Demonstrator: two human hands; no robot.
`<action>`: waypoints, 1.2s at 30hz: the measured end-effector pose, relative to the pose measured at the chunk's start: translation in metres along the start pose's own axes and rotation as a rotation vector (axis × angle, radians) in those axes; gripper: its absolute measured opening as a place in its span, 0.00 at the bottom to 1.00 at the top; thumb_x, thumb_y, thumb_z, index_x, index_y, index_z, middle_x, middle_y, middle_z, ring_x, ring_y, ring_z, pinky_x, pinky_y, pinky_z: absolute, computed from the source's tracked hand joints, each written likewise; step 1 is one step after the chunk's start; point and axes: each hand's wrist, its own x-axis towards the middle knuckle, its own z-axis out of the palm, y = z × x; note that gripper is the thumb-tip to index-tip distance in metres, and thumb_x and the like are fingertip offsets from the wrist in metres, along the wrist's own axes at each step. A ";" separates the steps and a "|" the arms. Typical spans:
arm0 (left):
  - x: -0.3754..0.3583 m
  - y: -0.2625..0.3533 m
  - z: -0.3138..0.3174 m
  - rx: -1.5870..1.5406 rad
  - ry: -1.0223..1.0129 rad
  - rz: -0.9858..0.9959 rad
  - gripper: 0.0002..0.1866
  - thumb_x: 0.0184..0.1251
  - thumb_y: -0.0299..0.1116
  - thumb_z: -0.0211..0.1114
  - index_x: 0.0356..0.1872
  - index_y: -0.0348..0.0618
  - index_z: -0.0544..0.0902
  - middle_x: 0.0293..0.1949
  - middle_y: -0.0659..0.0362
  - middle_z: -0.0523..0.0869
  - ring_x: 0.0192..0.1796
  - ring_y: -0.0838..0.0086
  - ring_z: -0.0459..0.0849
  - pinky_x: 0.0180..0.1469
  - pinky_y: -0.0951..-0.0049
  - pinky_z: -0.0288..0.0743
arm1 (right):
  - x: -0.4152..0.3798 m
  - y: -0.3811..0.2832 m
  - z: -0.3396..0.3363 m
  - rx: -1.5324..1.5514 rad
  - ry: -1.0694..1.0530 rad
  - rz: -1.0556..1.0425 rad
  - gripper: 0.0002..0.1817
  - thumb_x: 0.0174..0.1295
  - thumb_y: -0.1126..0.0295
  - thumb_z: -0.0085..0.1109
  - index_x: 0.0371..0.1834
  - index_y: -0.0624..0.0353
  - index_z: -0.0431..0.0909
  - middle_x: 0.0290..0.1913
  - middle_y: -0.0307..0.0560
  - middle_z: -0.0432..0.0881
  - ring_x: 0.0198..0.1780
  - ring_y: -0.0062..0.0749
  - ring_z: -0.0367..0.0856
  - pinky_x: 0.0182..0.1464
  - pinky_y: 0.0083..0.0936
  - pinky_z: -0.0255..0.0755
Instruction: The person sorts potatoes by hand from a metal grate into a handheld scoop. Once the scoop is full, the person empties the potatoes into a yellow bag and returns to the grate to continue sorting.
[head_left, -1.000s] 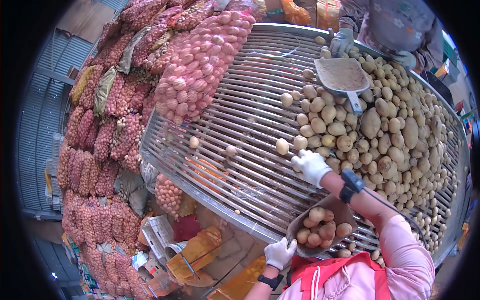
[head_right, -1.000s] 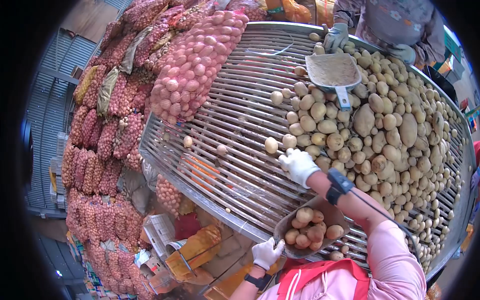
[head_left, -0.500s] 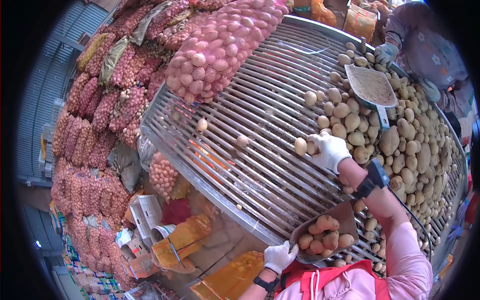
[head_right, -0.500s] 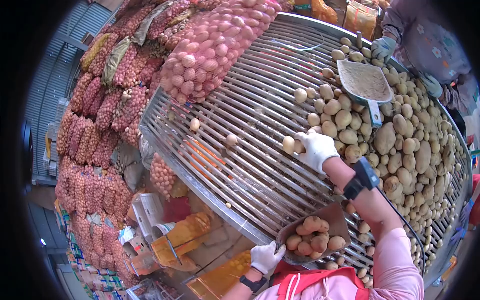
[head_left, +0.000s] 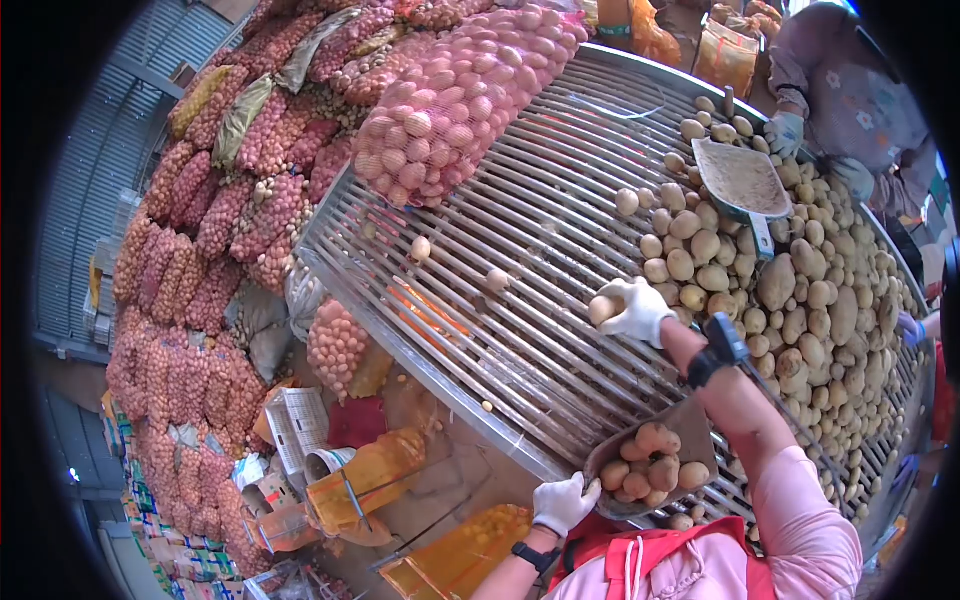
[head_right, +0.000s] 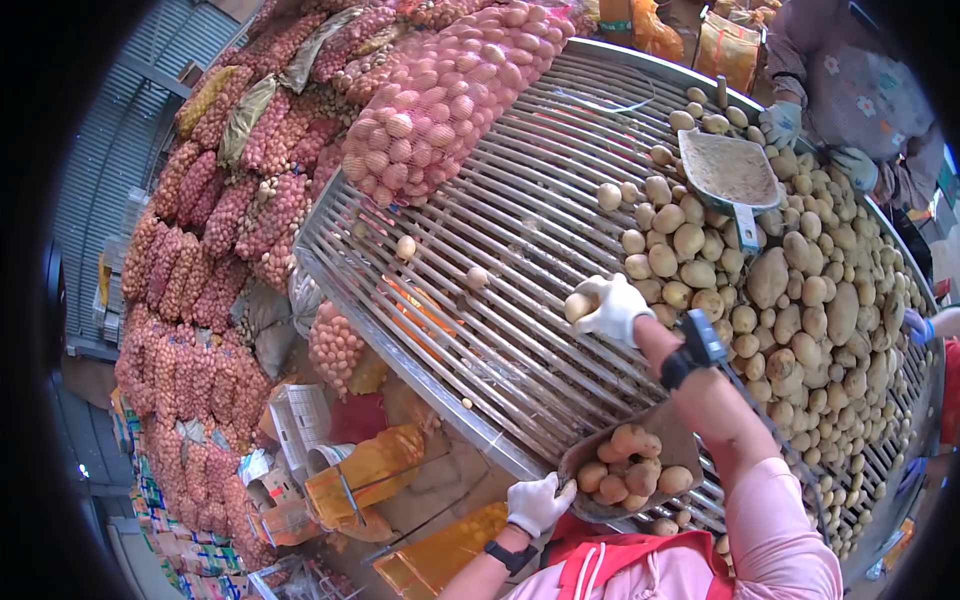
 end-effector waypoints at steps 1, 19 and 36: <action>0.000 0.000 0.001 -0.002 0.004 -0.005 0.22 0.65 0.55 0.59 0.20 0.48 0.78 0.15 0.50 0.81 0.19 0.54 0.83 0.22 0.54 0.75 | -0.011 0.009 -0.007 0.818 -0.171 0.072 0.32 0.48 0.58 0.74 0.58 0.55 0.78 0.50 0.47 0.82 0.47 0.33 0.82 0.48 0.32 0.79; 0.004 -0.001 -0.007 -0.120 -0.062 0.156 0.21 0.64 0.49 0.67 0.21 0.40 0.81 0.17 0.49 0.81 0.20 0.53 0.80 0.26 0.57 0.69 | -0.398 0.045 -0.035 1.915 0.623 0.101 0.27 0.66 0.45 0.55 0.55 0.58 0.73 0.48 0.48 0.79 0.42 0.34 0.80 0.41 0.26 0.78; -0.045 0.217 0.033 -0.190 -0.486 0.747 0.17 0.66 0.49 0.64 0.32 0.44 0.86 0.21 0.51 0.85 0.25 0.57 0.84 0.31 0.59 0.75 | -0.721 0.012 0.112 1.715 1.700 0.115 0.37 0.64 0.43 0.58 0.65 0.61 0.68 0.46 0.50 0.81 0.33 0.35 0.85 0.23 0.23 0.76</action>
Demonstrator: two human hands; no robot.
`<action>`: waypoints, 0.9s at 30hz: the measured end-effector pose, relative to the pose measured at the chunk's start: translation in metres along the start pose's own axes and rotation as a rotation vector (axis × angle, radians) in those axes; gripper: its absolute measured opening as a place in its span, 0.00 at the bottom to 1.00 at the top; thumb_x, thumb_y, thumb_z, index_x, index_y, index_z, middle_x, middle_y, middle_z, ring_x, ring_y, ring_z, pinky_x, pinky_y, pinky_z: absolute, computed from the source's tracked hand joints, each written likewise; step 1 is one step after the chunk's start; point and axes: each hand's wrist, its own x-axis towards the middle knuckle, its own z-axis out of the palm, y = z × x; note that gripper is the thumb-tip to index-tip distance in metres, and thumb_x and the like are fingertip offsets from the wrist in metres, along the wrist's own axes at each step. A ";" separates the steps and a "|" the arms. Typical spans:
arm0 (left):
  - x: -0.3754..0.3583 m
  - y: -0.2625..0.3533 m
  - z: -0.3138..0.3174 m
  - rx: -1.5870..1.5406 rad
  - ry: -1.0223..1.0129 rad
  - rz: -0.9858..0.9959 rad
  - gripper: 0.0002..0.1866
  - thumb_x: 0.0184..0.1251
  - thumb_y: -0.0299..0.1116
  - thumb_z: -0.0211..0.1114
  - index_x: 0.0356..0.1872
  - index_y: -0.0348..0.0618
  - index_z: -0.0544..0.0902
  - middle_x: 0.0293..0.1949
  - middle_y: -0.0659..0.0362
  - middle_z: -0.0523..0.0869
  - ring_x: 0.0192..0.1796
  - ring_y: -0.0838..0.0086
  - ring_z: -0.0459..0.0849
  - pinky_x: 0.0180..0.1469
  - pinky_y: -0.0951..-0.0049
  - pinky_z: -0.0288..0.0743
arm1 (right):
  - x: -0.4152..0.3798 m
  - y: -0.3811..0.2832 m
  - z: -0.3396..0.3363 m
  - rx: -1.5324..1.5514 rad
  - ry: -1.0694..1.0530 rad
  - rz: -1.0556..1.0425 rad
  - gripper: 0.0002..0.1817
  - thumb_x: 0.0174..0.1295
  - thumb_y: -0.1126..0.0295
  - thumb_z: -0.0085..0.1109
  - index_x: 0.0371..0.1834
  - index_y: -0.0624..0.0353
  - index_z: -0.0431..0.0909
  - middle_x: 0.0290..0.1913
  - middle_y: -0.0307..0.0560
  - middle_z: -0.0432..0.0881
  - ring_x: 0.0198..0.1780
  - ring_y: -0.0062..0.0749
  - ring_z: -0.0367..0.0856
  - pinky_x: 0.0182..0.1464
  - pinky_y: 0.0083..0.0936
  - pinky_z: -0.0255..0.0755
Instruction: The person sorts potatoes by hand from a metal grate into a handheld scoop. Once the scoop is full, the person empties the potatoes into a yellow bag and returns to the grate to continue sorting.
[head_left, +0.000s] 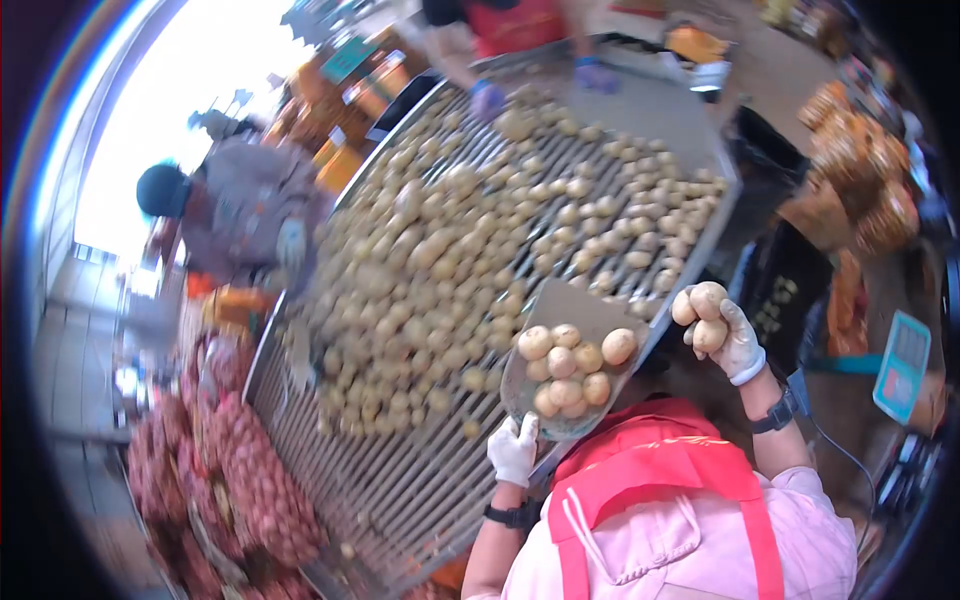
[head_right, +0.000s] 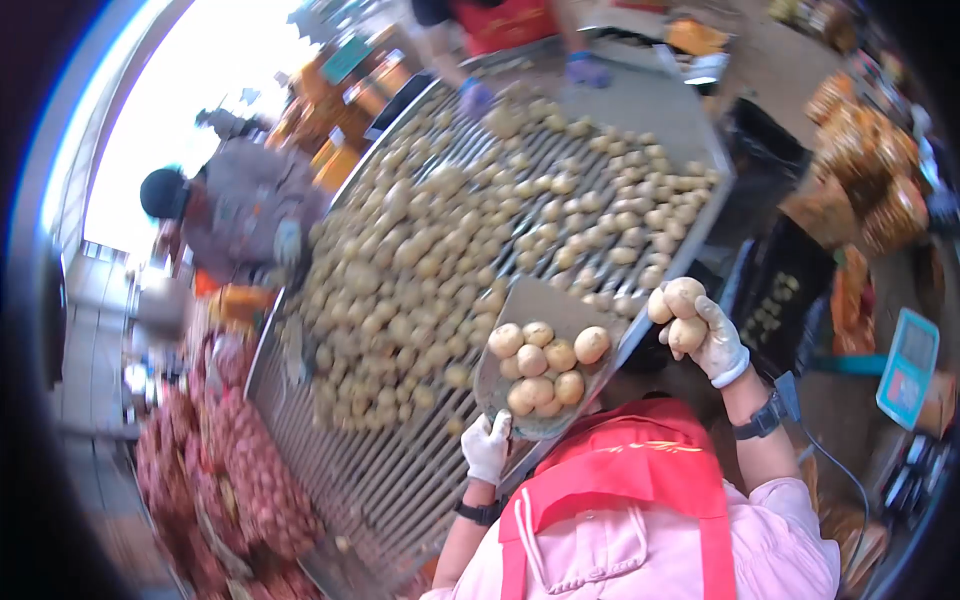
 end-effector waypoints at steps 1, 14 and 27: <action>0.005 0.010 0.011 -0.022 -0.046 0.044 0.18 0.66 0.49 0.64 0.31 0.43 0.86 0.20 0.52 0.84 0.23 0.59 0.84 0.30 0.61 0.75 | -0.017 -0.015 -0.018 0.011 0.065 -0.069 0.37 0.64 0.43 0.58 0.65 0.61 0.68 0.47 0.51 0.81 0.33 0.35 0.85 0.23 0.23 0.76; 0.046 0.158 0.168 0.436 -0.616 0.276 0.27 0.67 0.57 0.59 0.29 0.38 0.84 0.27 0.44 0.85 0.33 0.50 0.86 0.37 0.55 0.76 | -0.190 -0.013 -0.180 0.336 0.669 -0.318 0.29 0.66 0.48 0.57 0.60 0.59 0.70 0.43 0.53 0.80 0.28 0.39 0.82 0.18 0.27 0.73; 0.054 0.171 0.443 0.249 -1.361 0.088 0.22 0.74 0.50 0.56 0.38 0.38 0.82 0.25 0.56 0.85 0.21 0.67 0.84 0.23 0.68 0.76 | -0.223 -0.036 -0.213 0.416 0.865 -0.340 0.27 0.66 0.48 0.59 0.58 0.56 0.72 0.41 0.47 0.80 0.27 0.34 0.83 0.19 0.26 0.72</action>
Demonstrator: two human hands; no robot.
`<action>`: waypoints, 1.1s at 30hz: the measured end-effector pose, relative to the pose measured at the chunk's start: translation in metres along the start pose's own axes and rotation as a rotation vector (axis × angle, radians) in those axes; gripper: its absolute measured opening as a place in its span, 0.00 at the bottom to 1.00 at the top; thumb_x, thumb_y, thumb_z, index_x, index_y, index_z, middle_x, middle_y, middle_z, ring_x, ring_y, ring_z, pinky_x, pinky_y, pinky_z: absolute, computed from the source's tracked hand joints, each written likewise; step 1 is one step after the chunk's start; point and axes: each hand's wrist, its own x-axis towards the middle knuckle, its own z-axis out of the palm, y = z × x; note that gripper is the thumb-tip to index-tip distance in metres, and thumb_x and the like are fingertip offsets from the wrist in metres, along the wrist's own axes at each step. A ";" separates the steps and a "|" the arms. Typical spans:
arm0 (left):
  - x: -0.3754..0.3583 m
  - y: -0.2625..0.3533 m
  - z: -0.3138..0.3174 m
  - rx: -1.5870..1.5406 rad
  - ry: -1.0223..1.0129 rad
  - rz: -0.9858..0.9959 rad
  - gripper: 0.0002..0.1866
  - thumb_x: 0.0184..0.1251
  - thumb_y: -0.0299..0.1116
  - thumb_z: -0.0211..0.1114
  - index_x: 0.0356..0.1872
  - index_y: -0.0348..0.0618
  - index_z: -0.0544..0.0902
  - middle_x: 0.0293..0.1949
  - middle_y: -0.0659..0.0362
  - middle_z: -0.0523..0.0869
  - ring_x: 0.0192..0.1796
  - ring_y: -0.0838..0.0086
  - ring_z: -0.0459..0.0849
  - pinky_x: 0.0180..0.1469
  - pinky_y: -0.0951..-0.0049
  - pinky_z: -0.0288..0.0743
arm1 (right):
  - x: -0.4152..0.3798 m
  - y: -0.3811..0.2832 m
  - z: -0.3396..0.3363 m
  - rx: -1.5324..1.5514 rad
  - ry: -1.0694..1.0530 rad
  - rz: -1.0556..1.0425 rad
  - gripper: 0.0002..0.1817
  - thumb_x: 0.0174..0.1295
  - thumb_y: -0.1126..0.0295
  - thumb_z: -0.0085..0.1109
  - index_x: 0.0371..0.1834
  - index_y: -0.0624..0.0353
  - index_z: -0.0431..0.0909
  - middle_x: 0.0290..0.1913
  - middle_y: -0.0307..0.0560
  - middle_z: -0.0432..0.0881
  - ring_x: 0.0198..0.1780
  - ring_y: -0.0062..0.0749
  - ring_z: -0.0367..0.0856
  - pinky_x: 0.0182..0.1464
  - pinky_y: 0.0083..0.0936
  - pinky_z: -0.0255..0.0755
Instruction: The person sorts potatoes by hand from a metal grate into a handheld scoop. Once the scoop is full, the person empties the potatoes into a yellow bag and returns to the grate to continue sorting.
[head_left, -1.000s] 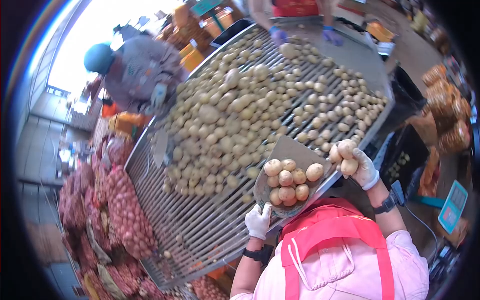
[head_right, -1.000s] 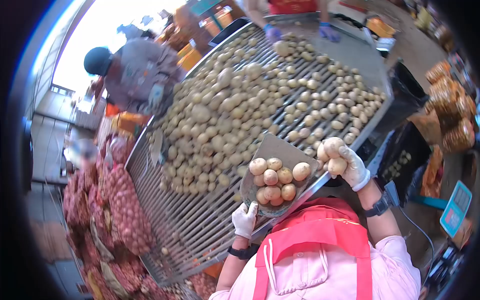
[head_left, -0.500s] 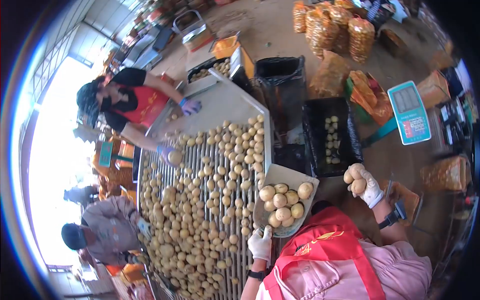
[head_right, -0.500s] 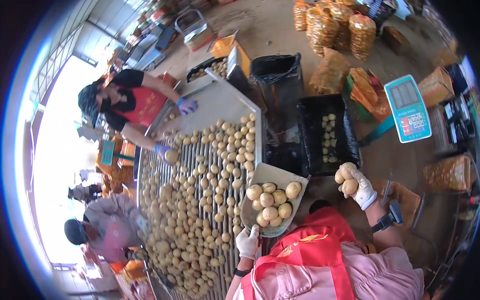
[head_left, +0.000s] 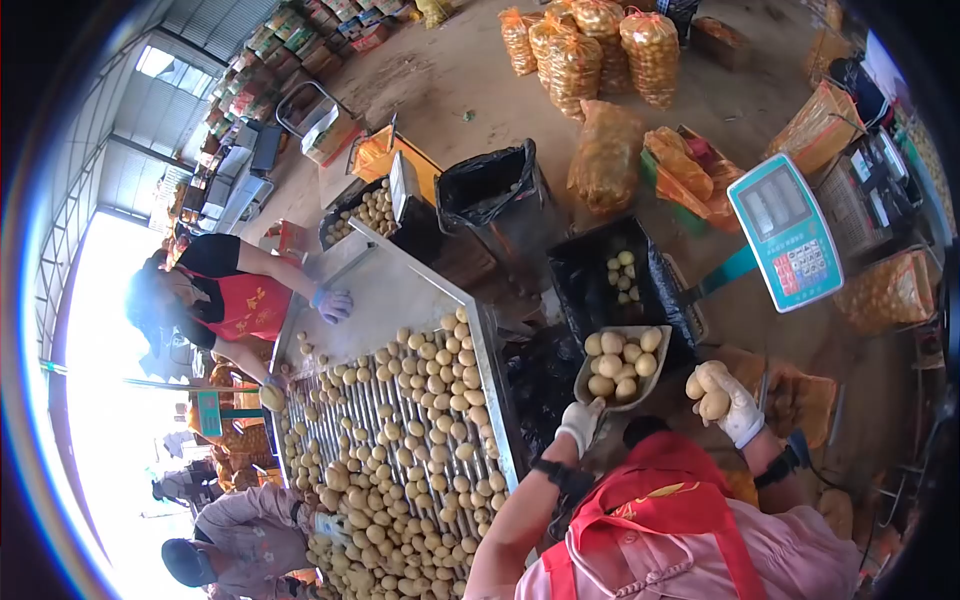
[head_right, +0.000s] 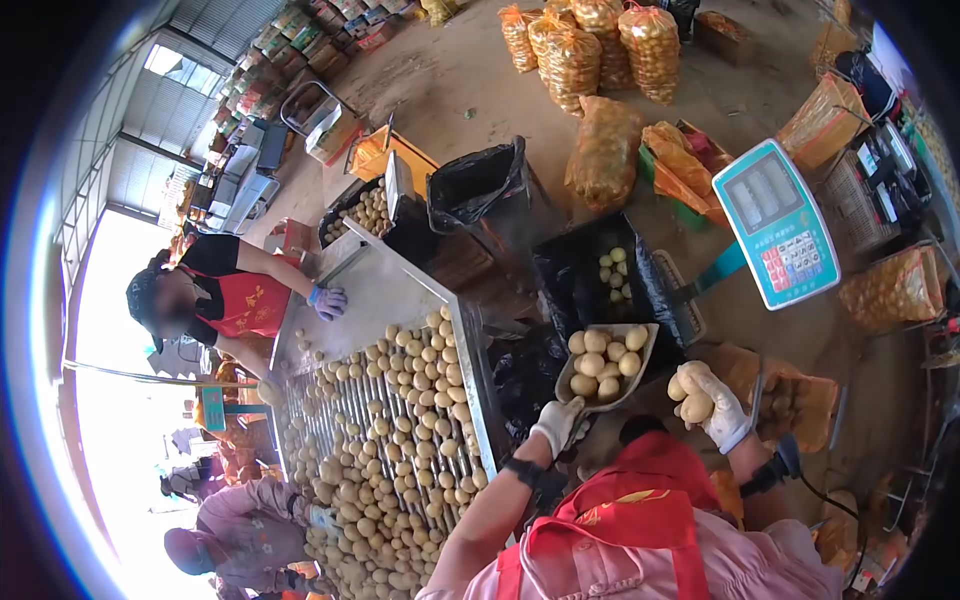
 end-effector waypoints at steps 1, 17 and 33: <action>-0.015 0.058 0.009 -0.144 -0.036 -0.154 0.21 0.75 0.49 0.56 0.39 0.39 0.82 0.25 0.56 0.85 0.22 0.67 0.84 0.23 0.68 0.76 | 0.002 -0.004 -0.002 -0.006 0.012 -0.001 0.27 0.66 0.48 0.59 0.58 0.56 0.72 0.41 0.47 0.80 0.27 0.35 0.83 0.19 0.26 0.72; -0.167 0.115 -0.024 -0.243 0.024 -0.316 0.21 0.74 0.49 0.59 0.36 0.37 0.83 0.22 0.61 0.82 0.18 0.76 0.78 0.20 0.76 0.73 | 0.146 -0.026 0.016 -0.192 -0.078 0.047 0.23 0.64 0.53 0.61 0.57 0.52 0.72 0.39 0.44 0.81 0.26 0.32 0.83 0.15 0.25 0.74; -0.379 -0.096 0.034 -0.907 1.171 -0.071 0.16 0.74 0.44 0.58 0.30 0.43 0.76 0.16 0.60 0.77 0.13 0.77 0.75 0.15 0.76 0.67 | 0.146 0.092 0.157 -0.886 -0.328 0.112 0.18 0.68 0.62 0.54 0.58 0.55 0.77 0.45 0.45 0.85 0.31 0.24 0.82 0.30 0.17 0.75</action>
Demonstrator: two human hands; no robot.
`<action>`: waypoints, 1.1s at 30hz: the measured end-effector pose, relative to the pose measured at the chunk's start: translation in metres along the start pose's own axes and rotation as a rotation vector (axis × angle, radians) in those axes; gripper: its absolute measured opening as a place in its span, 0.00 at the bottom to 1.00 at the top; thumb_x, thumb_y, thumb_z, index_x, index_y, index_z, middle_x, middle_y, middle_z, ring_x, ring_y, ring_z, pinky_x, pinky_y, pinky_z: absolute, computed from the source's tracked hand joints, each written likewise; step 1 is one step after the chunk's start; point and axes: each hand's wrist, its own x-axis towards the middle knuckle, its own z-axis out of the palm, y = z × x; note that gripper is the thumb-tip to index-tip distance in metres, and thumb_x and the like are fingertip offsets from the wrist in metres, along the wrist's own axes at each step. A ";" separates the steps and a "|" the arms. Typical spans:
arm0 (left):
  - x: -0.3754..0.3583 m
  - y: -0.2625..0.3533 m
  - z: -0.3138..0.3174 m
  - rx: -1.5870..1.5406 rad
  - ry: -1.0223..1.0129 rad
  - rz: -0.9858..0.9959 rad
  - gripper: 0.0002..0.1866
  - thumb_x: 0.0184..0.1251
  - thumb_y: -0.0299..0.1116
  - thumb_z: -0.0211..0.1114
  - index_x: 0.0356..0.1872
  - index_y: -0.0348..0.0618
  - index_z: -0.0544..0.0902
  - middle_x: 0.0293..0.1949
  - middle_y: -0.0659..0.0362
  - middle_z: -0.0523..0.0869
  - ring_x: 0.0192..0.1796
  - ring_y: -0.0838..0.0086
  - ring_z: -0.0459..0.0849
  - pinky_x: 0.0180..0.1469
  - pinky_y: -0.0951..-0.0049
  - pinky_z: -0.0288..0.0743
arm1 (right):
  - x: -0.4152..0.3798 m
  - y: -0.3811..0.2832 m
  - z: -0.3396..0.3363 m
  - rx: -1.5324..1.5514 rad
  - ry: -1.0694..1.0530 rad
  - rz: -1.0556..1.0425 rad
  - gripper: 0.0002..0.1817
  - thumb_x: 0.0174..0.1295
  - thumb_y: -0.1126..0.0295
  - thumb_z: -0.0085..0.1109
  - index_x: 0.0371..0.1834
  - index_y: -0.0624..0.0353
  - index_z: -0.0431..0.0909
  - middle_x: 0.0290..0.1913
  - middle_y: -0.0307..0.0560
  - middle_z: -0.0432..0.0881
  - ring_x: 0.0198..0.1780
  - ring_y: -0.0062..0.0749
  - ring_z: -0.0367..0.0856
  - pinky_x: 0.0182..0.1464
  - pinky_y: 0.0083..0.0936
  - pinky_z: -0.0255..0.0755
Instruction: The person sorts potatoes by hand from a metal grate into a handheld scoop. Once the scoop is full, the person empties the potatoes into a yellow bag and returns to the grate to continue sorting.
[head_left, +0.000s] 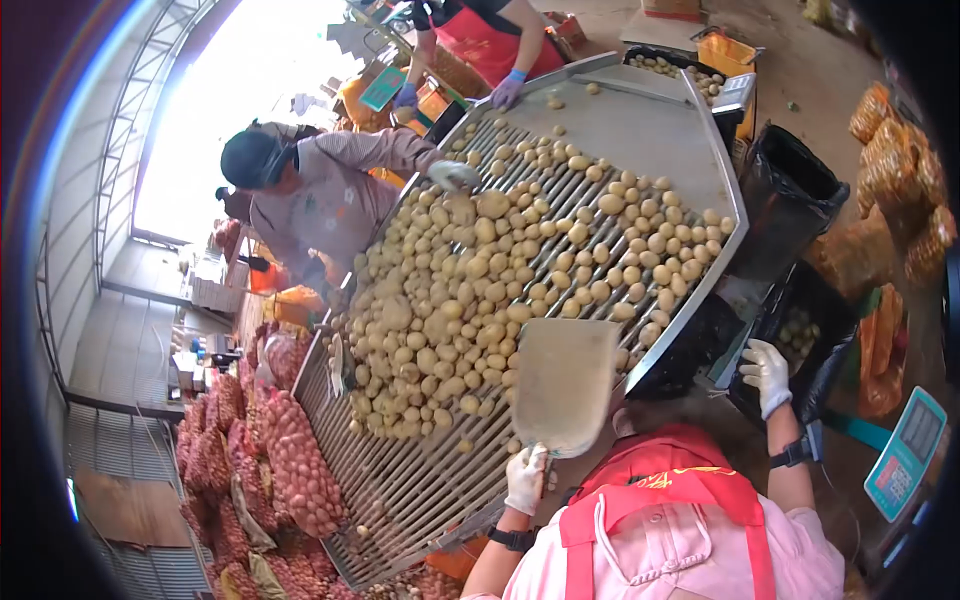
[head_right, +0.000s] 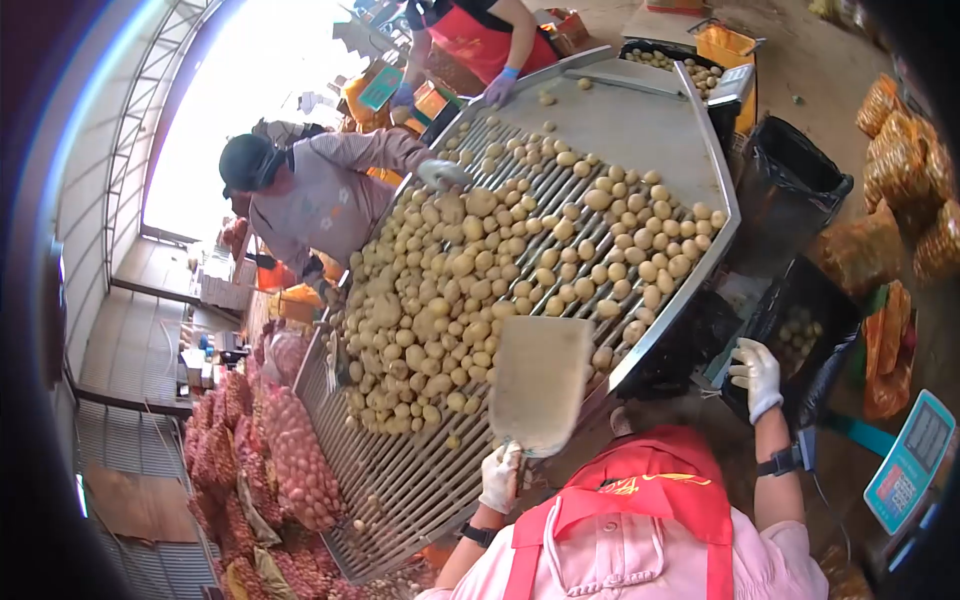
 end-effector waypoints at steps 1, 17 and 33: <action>0.001 -0.010 -0.015 -0.057 0.086 -0.009 0.16 0.74 0.44 0.57 0.29 0.44 0.75 0.16 0.60 0.77 0.13 0.77 0.74 0.14 0.76 0.67 | -0.006 -0.001 0.025 -0.033 -0.059 -0.023 0.17 0.68 0.64 0.55 0.57 0.56 0.78 0.45 0.45 0.85 0.31 0.23 0.82 0.29 0.16 0.74; -0.005 -0.152 -0.141 -0.334 0.620 -0.114 0.21 0.77 0.46 0.52 0.25 0.42 0.74 0.13 0.56 0.78 0.10 0.74 0.73 0.11 0.75 0.66 | -0.072 0.037 0.279 -1.420 -0.767 -1.285 0.15 0.50 0.60 0.65 0.43 0.44 0.83 0.52 0.42 0.81 0.54 0.42 0.76 0.55 0.42 0.71; -0.041 -0.147 -0.117 -0.400 0.857 -0.337 0.20 0.76 0.46 0.54 0.26 0.43 0.74 0.13 0.57 0.77 0.10 0.73 0.74 0.11 0.74 0.68 | 0.011 0.037 0.324 -1.455 -0.911 -1.422 0.09 0.51 0.66 0.59 0.36 0.47 0.82 0.34 0.40 0.82 0.40 0.38 0.83 0.38 0.37 0.78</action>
